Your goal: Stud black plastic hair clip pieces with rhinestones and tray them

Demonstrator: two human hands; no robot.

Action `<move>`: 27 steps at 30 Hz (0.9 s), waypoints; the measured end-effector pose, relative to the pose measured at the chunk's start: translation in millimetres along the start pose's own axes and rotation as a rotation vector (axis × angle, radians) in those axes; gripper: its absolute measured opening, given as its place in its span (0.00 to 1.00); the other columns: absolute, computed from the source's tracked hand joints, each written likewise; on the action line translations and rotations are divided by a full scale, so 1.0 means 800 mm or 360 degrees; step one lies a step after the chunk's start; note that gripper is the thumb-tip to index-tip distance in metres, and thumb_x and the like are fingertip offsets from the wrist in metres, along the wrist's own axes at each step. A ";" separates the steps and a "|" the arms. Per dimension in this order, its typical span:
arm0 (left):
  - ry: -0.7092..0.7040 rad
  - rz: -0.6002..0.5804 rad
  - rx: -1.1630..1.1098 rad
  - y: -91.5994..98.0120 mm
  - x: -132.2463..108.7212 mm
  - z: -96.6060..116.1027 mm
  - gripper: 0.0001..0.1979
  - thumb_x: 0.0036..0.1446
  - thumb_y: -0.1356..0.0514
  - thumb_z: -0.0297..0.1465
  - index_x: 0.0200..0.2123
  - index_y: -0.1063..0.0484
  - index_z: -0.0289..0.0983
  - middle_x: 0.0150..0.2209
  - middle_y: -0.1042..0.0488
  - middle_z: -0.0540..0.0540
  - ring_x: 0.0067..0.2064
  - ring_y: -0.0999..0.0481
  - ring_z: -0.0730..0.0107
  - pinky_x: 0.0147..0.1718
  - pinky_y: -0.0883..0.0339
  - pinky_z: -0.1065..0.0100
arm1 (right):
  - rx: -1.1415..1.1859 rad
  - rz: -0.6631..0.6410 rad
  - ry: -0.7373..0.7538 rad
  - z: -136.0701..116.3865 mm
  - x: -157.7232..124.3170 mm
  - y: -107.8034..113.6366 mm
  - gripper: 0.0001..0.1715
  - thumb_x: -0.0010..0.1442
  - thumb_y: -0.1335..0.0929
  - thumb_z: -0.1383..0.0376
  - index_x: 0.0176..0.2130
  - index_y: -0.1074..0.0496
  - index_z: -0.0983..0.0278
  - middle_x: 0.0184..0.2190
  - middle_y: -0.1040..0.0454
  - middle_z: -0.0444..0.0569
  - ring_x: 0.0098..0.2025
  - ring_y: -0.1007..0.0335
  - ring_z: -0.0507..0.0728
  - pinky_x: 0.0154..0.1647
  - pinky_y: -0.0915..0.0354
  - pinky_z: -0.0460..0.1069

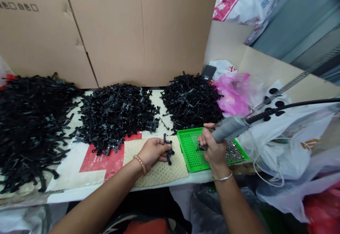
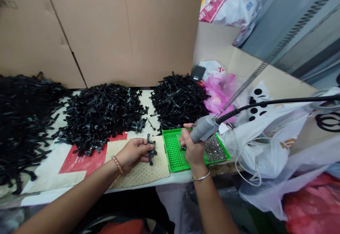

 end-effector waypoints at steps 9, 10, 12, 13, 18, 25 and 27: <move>-0.0013 0.0003 0.0000 -0.001 -0.002 0.002 0.10 0.48 0.32 0.28 0.27 0.33 0.32 0.24 0.27 0.48 0.24 0.26 0.74 0.21 0.31 0.74 | -0.0005 -0.0028 -0.0002 -0.001 0.000 0.001 0.11 0.53 0.27 0.60 0.36 0.29 0.57 0.14 0.41 0.36 0.16 0.46 0.51 0.20 0.42 0.48; -0.0009 0.0001 0.0004 -0.001 -0.002 0.002 0.11 0.48 0.32 0.28 0.27 0.33 0.32 0.24 0.27 0.48 0.24 0.26 0.74 0.21 0.31 0.74 | -0.0005 -0.0030 -0.0004 0.000 0.000 0.001 0.11 0.53 0.27 0.60 0.36 0.29 0.57 0.14 0.41 0.36 0.16 0.46 0.51 0.20 0.42 0.48; -0.0008 0.0000 0.0001 -0.001 -0.002 0.002 0.11 0.47 0.32 0.28 0.27 0.33 0.32 0.24 0.27 0.48 0.23 0.26 0.74 0.21 0.31 0.74 | -0.0018 -0.0038 -0.0005 0.002 -0.001 0.001 0.11 0.53 0.27 0.60 0.36 0.30 0.57 0.14 0.41 0.37 0.16 0.46 0.51 0.19 0.42 0.48; -0.0009 -0.0001 -0.0005 -0.001 -0.002 0.002 0.11 0.47 0.32 0.28 0.27 0.33 0.32 0.24 0.27 0.48 0.24 0.26 0.74 0.21 0.31 0.74 | -0.0023 -0.0047 -0.0003 0.003 -0.002 0.002 0.11 0.52 0.26 0.60 0.35 0.30 0.58 0.15 0.41 0.37 0.16 0.45 0.51 0.19 0.42 0.48; 0.0010 -0.0006 -0.0007 -0.001 -0.001 0.002 0.10 0.48 0.33 0.27 0.27 0.33 0.32 0.23 0.26 0.47 0.24 0.25 0.73 0.22 0.30 0.74 | -0.0016 -0.0033 0.0007 0.003 -0.002 0.004 0.10 0.53 0.27 0.61 0.36 0.30 0.58 0.15 0.40 0.37 0.16 0.45 0.51 0.19 0.43 0.48; -0.0010 -0.0008 -0.0051 -0.002 0.003 -0.001 0.11 0.49 0.34 0.24 0.24 0.35 0.32 0.22 0.27 0.47 0.23 0.26 0.74 0.23 0.28 0.72 | 0.0400 0.0013 0.0022 -0.044 -0.010 -0.030 0.14 0.53 0.29 0.62 0.40 0.31 0.61 0.13 0.46 0.33 0.15 0.52 0.47 0.21 0.42 0.44; -0.0020 -0.0025 -0.0054 -0.002 0.005 -0.002 0.10 0.49 0.34 0.24 0.24 0.35 0.32 0.22 0.27 0.47 0.21 0.28 0.75 0.23 0.28 0.72 | 0.0528 -0.0109 -0.0053 -0.048 -0.019 -0.052 0.13 0.53 0.29 0.62 0.40 0.31 0.61 0.13 0.47 0.32 0.14 0.53 0.46 0.21 0.43 0.43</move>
Point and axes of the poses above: each hand's wrist, its own x-axis towards the middle knuckle, its own y-axis out of the back of the hand, z = x × y, the point moved 3 cm from there along x, towards the middle knuckle
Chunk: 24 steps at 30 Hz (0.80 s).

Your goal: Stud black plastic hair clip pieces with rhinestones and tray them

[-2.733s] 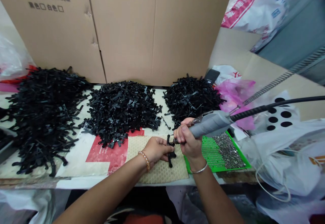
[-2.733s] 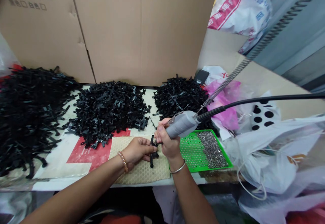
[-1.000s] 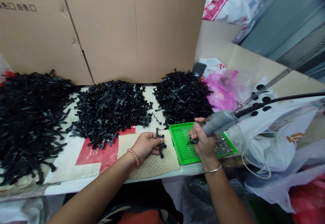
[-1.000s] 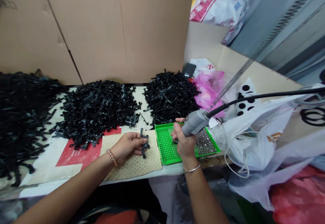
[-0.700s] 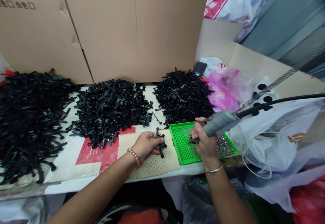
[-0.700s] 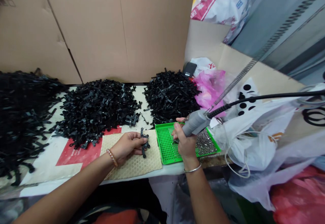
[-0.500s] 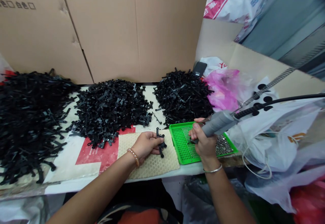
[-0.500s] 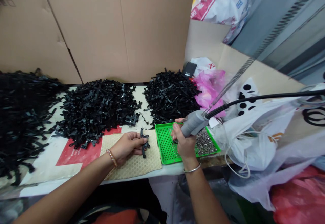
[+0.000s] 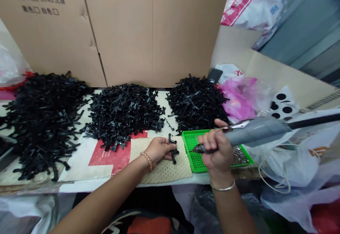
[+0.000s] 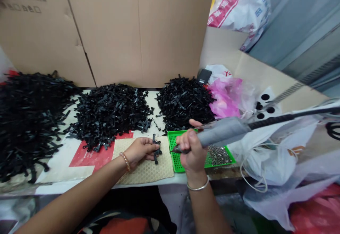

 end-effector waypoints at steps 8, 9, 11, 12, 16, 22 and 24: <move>-0.0075 -0.0046 -0.0025 0.001 0.004 -0.003 0.12 0.45 0.31 0.28 0.24 0.33 0.31 0.21 0.29 0.50 0.21 0.30 0.76 0.22 0.29 0.71 | -0.0057 -0.0136 -0.0256 0.046 -0.015 -0.034 0.11 0.55 0.29 0.60 0.39 0.32 0.60 0.14 0.48 0.33 0.15 0.52 0.47 0.21 0.45 0.44; -0.0077 -0.0043 -0.0026 0.001 0.004 -0.004 0.13 0.45 0.31 0.28 0.24 0.34 0.32 0.20 0.30 0.50 0.21 0.30 0.76 0.22 0.29 0.70 | -0.0050 -0.0137 -0.0258 0.047 -0.014 -0.033 0.11 0.55 0.29 0.60 0.38 0.32 0.60 0.15 0.48 0.33 0.15 0.52 0.47 0.21 0.45 0.44; -0.0080 -0.0030 -0.0032 0.000 0.004 -0.004 0.13 0.46 0.32 0.28 0.23 0.35 0.32 0.20 0.31 0.51 0.21 0.31 0.77 0.22 0.29 0.70 | -0.0044 -0.0137 -0.0254 0.048 -0.013 -0.032 0.11 0.55 0.29 0.60 0.38 0.32 0.60 0.15 0.48 0.34 0.15 0.52 0.47 0.20 0.45 0.44; -0.0083 -0.0026 -0.0032 0.000 0.004 -0.004 0.13 0.46 0.32 0.28 0.23 0.35 0.32 0.20 0.31 0.51 0.20 0.31 0.77 0.22 0.29 0.70 | -0.0049 -0.0137 -0.0251 0.048 -0.012 -0.031 0.11 0.55 0.29 0.60 0.38 0.32 0.60 0.15 0.48 0.34 0.15 0.52 0.46 0.20 0.45 0.44; -0.0101 -0.0011 -0.0019 -0.001 0.001 -0.002 0.14 0.46 0.31 0.29 0.22 0.36 0.33 0.20 0.31 0.51 0.20 0.32 0.77 0.22 0.29 0.71 | -0.0066 -0.0136 -0.0234 0.048 -0.013 -0.030 0.13 0.54 0.29 0.61 0.39 0.32 0.60 0.15 0.48 0.33 0.15 0.51 0.46 0.20 0.45 0.44; -0.0081 0.0003 0.0011 -0.001 -0.002 0.001 0.10 0.49 0.34 0.25 0.23 0.34 0.32 0.20 0.31 0.51 0.21 0.31 0.77 0.22 0.29 0.71 | -0.0063 -0.0129 -0.0232 0.050 -0.014 -0.027 0.12 0.55 0.29 0.61 0.39 0.33 0.60 0.15 0.47 0.33 0.15 0.51 0.46 0.21 0.44 0.44; -0.0082 0.0000 0.0018 -0.001 -0.002 0.001 0.09 0.49 0.35 0.25 0.24 0.34 0.32 0.21 0.30 0.50 0.21 0.31 0.77 0.22 0.30 0.72 | -0.0086 -0.0118 -0.0218 0.051 -0.014 -0.026 0.12 0.55 0.29 0.61 0.39 0.33 0.60 0.15 0.47 0.33 0.15 0.50 0.47 0.22 0.44 0.44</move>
Point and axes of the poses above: each hand's wrist, its own x-axis towards the middle knuckle, its own y-axis out of the back of the hand, z = x × y, the point moved 3 cm from there along x, towards the middle knuckle
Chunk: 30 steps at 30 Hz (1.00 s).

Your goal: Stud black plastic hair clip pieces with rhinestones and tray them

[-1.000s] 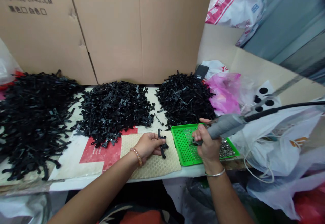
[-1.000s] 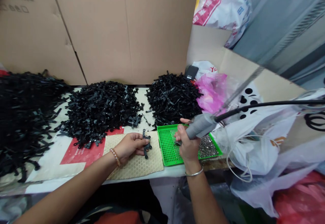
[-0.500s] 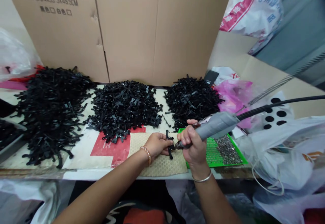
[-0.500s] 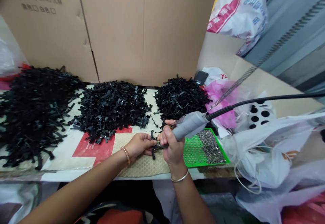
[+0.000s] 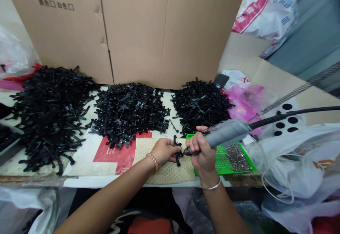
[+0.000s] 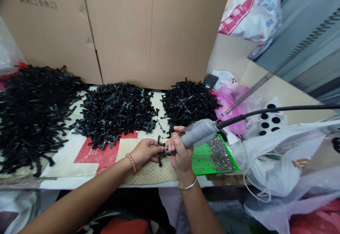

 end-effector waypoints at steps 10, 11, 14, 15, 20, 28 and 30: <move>-0.0007 -0.0015 0.0000 0.002 0.004 -0.005 0.10 0.48 0.33 0.27 0.25 0.34 0.32 0.21 0.29 0.49 0.22 0.29 0.75 0.22 0.29 0.72 | -0.0136 0.0017 0.0020 0.000 -0.002 0.000 0.13 0.54 0.30 0.59 0.39 0.34 0.59 0.15 0.48 0.34 0.15 0.53 0.49 0.21 0.45 0.48; -0.0007 -0.0017 0.0003 0.002 0.004 -0.005 0.10 0.48 0.34 0.27 0.25 0.34 0.32 0.21 0.29 0.49 0.22 0.29 0.75 0.22 0.29 0.72 | -0.0146 0.0014 0.0029 0.000 -0.002 0.000 0.13 0.55 0.30 0.59 0.39 0.34 0.59 0.15 0.48 0.34 0.15 0.53 0.49 0.21 0.45 0.48; -0.0010 -0.0011 0.0004 0.002 0.005 -0.005 0.11 0.48 0.33 0.28 0.24 0.34 0.32 0.20 0.29 0.50 0.22 0.30 0.76 0.22 0.29 0.72 | -0.0171 0.0000 0.0050 0.001 -0.002 0.000 0.13 0.55 0.31 0.59 0.39 0.35 0.59 0.15 0.48 0.33 0.15 0.52 0.49 0.21 0.45 0.48; -0.0011 -0.0013 0.0000 0.002 0.005 -0.005 0.12 0.47 0.32 0.29 0.24 0.34 0.32 0.20 0.29 0.50 0.21 0.30 0.76 0.22 0.29 0.72 | -0.0174 -0.0005 0.0058 0.001 -0.003 -0.001 0.12 0.56 0.31 0.59 0.39 0.35 0.59 0.15 0.48 0.33 0.15 0.52 0.49 0.21 0.45 0.48; -0.0005 -0.0045 -0.0006 0.002 0.007 -0.006 0.13 0.45 0.31 0.32 0.24 0.33 0.32 0.21 0.28 0.49 0.21 0.29 0.76 0.21 0.30 0.73 | -0.0162 -0.0072 0.0067 0.002 -0.006 -0.006 0.11 0.57 0.31 0.60 0.39 0.35 0.60 0.15 0.47 0.33 0.16 0.51 0.49 0.21 0.45 0.48; 0.0013 -0.0008 -0.0005 0.002 0.005 -0.003 0.14 0.45 0.31 0.30 0.21 0.35 0.32 0.21 0.28 0.48 0.21 0.29 0.75 0.20 0.30 0.72 | -0.0179 -0.0181 0.0065 0.003 -0.007 -0.007 0.09 0.58 0.31 0.61 0.38 0.36 0.59 0.15 0.47 0.34 0.15 0.50 0.49 0.19 0.44 0.46; 0.0008 -0.0008 0.0002 0.002 0.005 -0.003 0.15 0.45 0.31 0.31 0.21 0.35 0.32 0.20 0.28 0.47 0.21 0.28 0.75 0.20 0.30 0.72 | -0.0139 -0.0284 0.0074 0.005 -0.006 -0.007 0.07 0.60 0.32 0.62 0.37 0.36 0.58 0.15 0.46 0.34 0.15 0.50 0.48 0.19 0.45 0.45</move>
Point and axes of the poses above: each hand's wrist, its own x-axis towards the middle knuckle, its own y-axis out of the back of the hand, z = x × y, the point moved 3 cm from there along x, towards the middle knuckle
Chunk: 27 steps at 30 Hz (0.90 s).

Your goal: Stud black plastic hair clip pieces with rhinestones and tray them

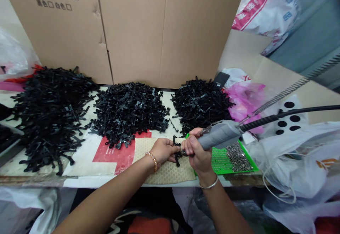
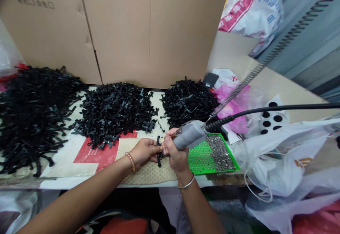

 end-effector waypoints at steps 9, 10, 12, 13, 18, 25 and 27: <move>0.0010 -0.0048 0.0013 0.002 0.002 -0.001 0.14 0.44 0.32 0.32 0.21 0.34 0.32 0.19 0.29 0.48 0.21 0.26 0.72 0.18 0.32 0.74 | 0.0033 -0.0327 -0.0072 0.018 -0.002 0.003 0.08 0.60 0.31 0.61 0.38 0.35 0.59 0.14 0.46 0.33 0.14 0.51 0.48 0.18 0.44 0.45; 0.0018 -0.0050 0.0016 0.003 0.002 -0.001 0.13 0.44 0.32 0.31 0.21 0.34 0.32 0.19 0.28 0.48 0.21 0.26 0.72 0.19 0.31 0.74 | 0.0006 -0.0309 -0.0085 0.017 -0.003 0.002 0.09 0.59 0.31 0.60 0.38 0.35 0.59 0.14 0.46 0.34 0.14 0.50 0.48 0.18 0.44 0.46; 0.0028 -0.0063 0.0005 0.003 0.001 0.000 0.13 0.45 0.32 0.31 0.22 0.33 0.32 0.20 0.27 0.47 0.21 0.26 0.73 0.20 0.30 0.74 | -0.0032 -0.0242 -0.0106 0.009 -0.004 0.001 0.11 0.58 0.30 0.60 0.40 0.34 0.58 0.15 0.44 0.35 0.15 0.48 0.49 0.19 0.43 0.47; 0.0031 -0.0071 -0.0003 0.003 0.001 0.000 0.12 0.45 0.32 0.31 0.22 0.32 0.31 0.21 0.27 0.47 0.22 0.26 0.74 0.20 0.30 0.73 | -0.0028 -0.0196 -0.0091 0.001 -0.004 0.002 0.11 0.58 0.30 0.60 0.41 0.33 0.58 0.15 0.44 0.35 0.15 0.48 0.50 0.19 0.42 0.47; 0.0034 -0.0082 -0.0055 0.003 -0.001 0.001 0.13 0.42 0.29 0.30 0.24 0.30 0.30 0.24 0.26 0.46 0.24 0.26 0.74 0.23 0.28 0.72 | -0.0021 0.0326 0.0251 -0.052 0.010 0.038 0.10 0.54 0.29 0.63 0.38 0.32 0.59 0.14 0.47 0.33 0.14 0.51 0.48 0.21 0.43 0.46; 0.0041 -0.0078 -0.0023 0.004 -0.009 0.006 0.10 0.40 0.31 0.23 0.27 0.28 0.31 0.27 0.24 0.46 0.28 0.24 0.72 0.25 0.29 0.74 | -0.0252 0.0656 0.0098 -0.035 0.011 0.102 0.15 0.50 0.26 0.60 0.36 0.31 0.62 0.14 0.44 0.35 0.16 0.49 0.49 0.20 0.45 0.47; 0.0046 -0.0079 -0.0014 0.005 -0.009 0.006 0.08 0.41 0.34 0.20 0.28 0.27 0.31 0.27 0.24 0.46 0.28 0.24 0.72 0.25 0.29 0.74 | -0.0273 0.0625 0.0094 -0.026 0.007 0.105 0.14 0.51 0.26 0.61 0.36 0.30 0.61 0.14 0.43 0.36 0.16 0.48 0.51 0.20 0.45 0.49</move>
Point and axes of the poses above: each hand's wrist, its own x-axis towards the middle knuckle, its own y-axis out of the back of the hand, z = x × y, the point moved 3 cm from there along x, towards the middle knuckle
